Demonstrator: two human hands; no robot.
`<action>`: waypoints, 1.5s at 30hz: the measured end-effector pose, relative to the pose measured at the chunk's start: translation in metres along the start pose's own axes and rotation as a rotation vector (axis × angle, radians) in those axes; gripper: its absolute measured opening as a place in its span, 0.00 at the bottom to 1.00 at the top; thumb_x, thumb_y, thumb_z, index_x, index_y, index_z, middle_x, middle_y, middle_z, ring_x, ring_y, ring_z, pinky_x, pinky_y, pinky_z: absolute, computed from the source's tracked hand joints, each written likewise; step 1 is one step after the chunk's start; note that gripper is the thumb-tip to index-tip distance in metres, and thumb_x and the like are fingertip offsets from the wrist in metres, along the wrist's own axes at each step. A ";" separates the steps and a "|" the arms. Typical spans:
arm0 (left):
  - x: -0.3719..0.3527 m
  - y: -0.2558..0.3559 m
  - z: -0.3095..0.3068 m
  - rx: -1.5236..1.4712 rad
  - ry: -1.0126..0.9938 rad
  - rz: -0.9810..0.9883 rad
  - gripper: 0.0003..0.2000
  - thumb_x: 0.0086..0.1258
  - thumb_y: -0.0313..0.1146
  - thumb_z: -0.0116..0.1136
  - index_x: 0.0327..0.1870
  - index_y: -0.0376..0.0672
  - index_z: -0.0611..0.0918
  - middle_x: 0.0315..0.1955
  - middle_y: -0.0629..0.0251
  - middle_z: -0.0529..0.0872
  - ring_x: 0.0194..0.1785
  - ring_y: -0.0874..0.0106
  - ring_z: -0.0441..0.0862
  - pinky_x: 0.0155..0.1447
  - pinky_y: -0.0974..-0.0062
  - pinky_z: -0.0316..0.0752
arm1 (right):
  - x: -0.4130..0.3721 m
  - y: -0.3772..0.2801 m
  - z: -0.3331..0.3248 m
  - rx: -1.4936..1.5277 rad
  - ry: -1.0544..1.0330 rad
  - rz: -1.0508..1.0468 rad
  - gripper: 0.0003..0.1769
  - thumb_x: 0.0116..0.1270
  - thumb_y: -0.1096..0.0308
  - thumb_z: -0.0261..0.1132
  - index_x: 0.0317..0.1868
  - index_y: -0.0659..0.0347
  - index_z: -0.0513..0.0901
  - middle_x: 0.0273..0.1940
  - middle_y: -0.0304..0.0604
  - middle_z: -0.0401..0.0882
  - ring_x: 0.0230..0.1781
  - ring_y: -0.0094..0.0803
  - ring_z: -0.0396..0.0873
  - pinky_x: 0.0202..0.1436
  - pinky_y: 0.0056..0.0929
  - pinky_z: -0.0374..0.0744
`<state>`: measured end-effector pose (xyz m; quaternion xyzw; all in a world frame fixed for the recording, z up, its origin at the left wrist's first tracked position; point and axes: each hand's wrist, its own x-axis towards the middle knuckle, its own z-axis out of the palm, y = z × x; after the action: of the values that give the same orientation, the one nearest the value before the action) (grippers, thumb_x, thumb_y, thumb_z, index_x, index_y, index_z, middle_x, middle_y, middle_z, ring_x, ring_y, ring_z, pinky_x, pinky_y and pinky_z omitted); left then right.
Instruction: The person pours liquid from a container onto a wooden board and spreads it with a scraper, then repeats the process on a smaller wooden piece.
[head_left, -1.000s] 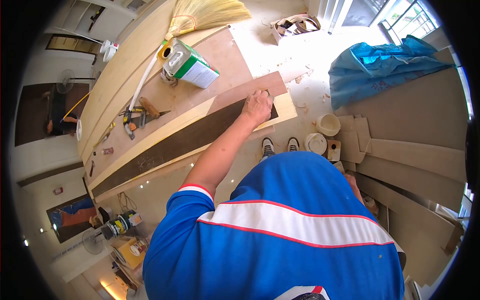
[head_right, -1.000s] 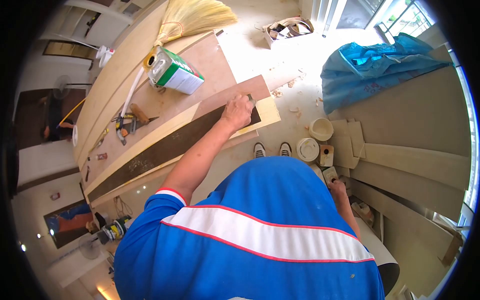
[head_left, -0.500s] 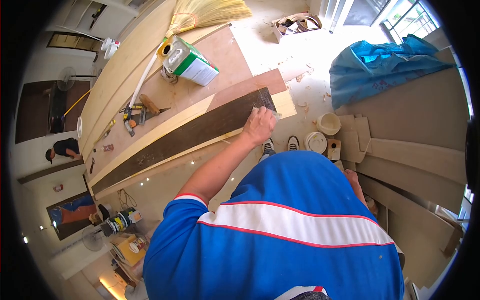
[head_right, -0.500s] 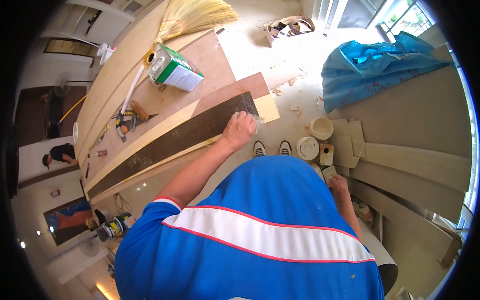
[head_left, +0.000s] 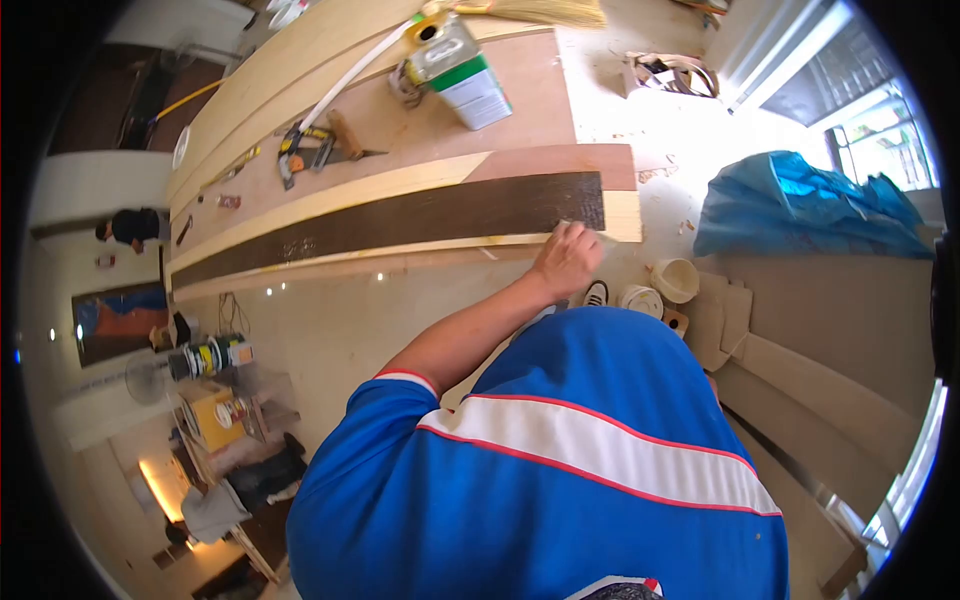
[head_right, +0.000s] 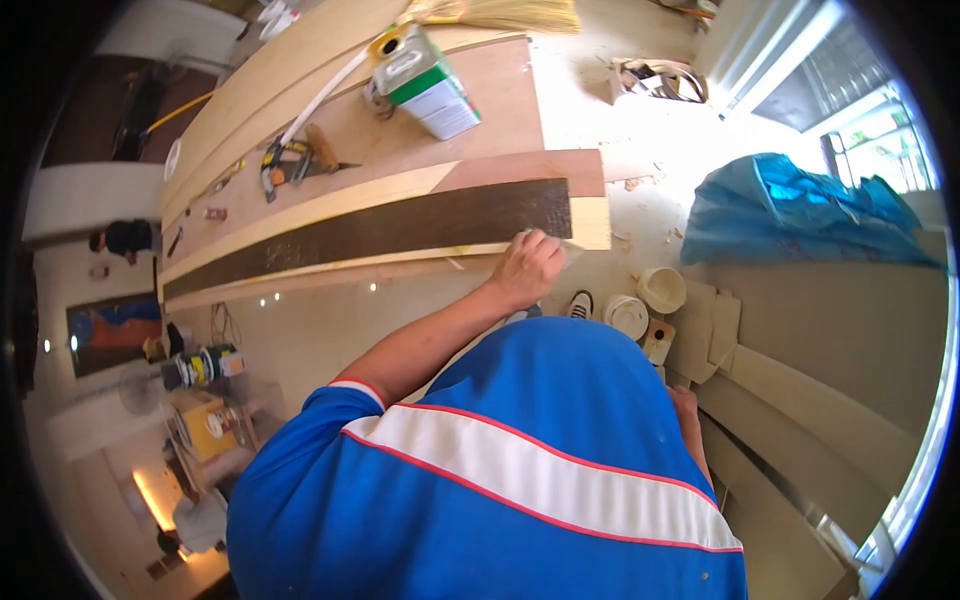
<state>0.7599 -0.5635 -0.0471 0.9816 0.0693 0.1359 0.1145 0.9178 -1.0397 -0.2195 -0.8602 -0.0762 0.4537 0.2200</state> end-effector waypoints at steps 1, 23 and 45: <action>0.010 0.002 -0.005 -0.073 0.043 -0.043 0.07 0.61 0.29 0.55 0.36 0.41 0.83 0.33 0.60 0.80 0.41 0.59 0.77 0.44 0.60 0.74 | 0.002 -0.007 -0.002 -0.001 -0.010 0.000 0.19 0.64 0.53 0.65 0.37 0.64 0.84 0.31 0.53 0.83 0.29 0.40 0.80 0.36 0.39 0.76; -0.146 -0.195 -0.122 0.160 0.052 -1.066 0.06 0.60 0.32 0.62 0.34 0.42 0.86 0.33 0.51 0.87 0.39 0.52 0.85 0.44 0.52 0.79 | 0.014 -0.056 -0.027 -0.044 -0.045 -0.045 0.17 0.66 0.56 0.64 0.38 0.65 0.83 0.29 0.51 0.81 0.28 0.38 0.78 0.35 0.38 0.76; -0.098 -0.054 -0.033 0.280 0.060 -0.181 0.10 0.60 0.29 0.54 0.40 0.36 0.80 0.35 0.62 0.77 0.41 0.64 0.74 0.45 0.66 0.73 | 0.000 -0.088 -0.027 0.091 -0.101 0.023 0.15 0.69 0.59 0.62 0.38 0.65 0.81 0.27 0.47 0.79 0.27 0.34 0.76 0.34 0.36 0.75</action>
<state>0.6514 -0.5213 -0.0538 0.9732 0.1791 0.1434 -0.0140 0.9463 -0.9694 -0.1669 -0.8262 -0.0568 0.5019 0.2495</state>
